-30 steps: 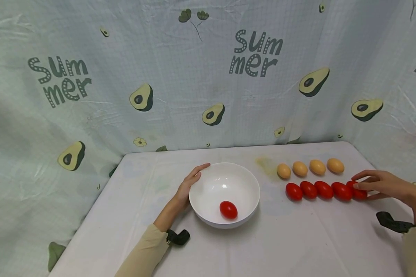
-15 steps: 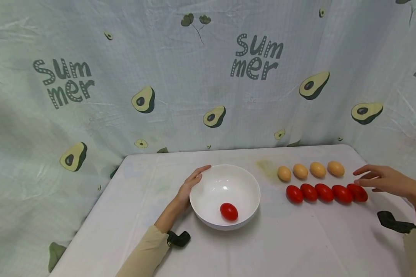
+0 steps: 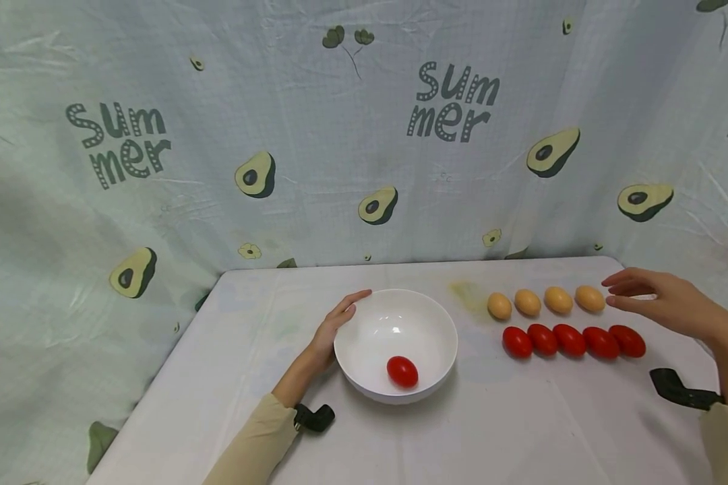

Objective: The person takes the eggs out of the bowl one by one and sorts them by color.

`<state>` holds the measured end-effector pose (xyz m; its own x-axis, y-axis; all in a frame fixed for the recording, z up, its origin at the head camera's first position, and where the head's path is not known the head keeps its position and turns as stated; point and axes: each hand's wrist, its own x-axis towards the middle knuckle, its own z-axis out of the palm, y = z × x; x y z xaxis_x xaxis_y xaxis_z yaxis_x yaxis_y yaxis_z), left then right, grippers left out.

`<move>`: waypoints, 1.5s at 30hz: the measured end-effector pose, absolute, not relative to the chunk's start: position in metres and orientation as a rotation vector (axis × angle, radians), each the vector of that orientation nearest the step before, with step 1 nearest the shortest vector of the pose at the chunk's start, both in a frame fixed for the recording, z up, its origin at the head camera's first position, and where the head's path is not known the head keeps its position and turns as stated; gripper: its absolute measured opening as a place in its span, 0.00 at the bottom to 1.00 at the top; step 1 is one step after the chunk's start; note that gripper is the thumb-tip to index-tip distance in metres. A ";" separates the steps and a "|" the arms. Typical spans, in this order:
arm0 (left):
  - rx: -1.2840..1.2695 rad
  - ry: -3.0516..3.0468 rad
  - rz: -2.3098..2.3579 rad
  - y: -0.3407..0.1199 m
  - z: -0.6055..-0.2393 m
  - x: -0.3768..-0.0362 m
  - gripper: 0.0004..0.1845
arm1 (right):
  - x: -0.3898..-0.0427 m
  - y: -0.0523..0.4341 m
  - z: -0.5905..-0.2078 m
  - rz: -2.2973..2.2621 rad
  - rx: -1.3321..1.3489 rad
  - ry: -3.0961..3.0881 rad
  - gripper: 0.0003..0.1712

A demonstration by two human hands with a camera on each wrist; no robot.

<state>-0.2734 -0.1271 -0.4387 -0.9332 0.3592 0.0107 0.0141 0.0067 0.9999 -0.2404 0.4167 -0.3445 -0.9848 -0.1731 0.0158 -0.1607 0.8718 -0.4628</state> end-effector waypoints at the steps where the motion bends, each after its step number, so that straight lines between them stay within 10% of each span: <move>1: 0.392 2.037 2.015 -0.127 -0.439 -0.274 0.26 | -0.239 0.413 -0.343 -0.746 -0.275 3.024 0.29; 45: 0.382 2.030 2.020 -0.127 -0.438 -0.272 0.26 | -0.225 0.280 -0.334 -0.980 -0.887 3.084 0.18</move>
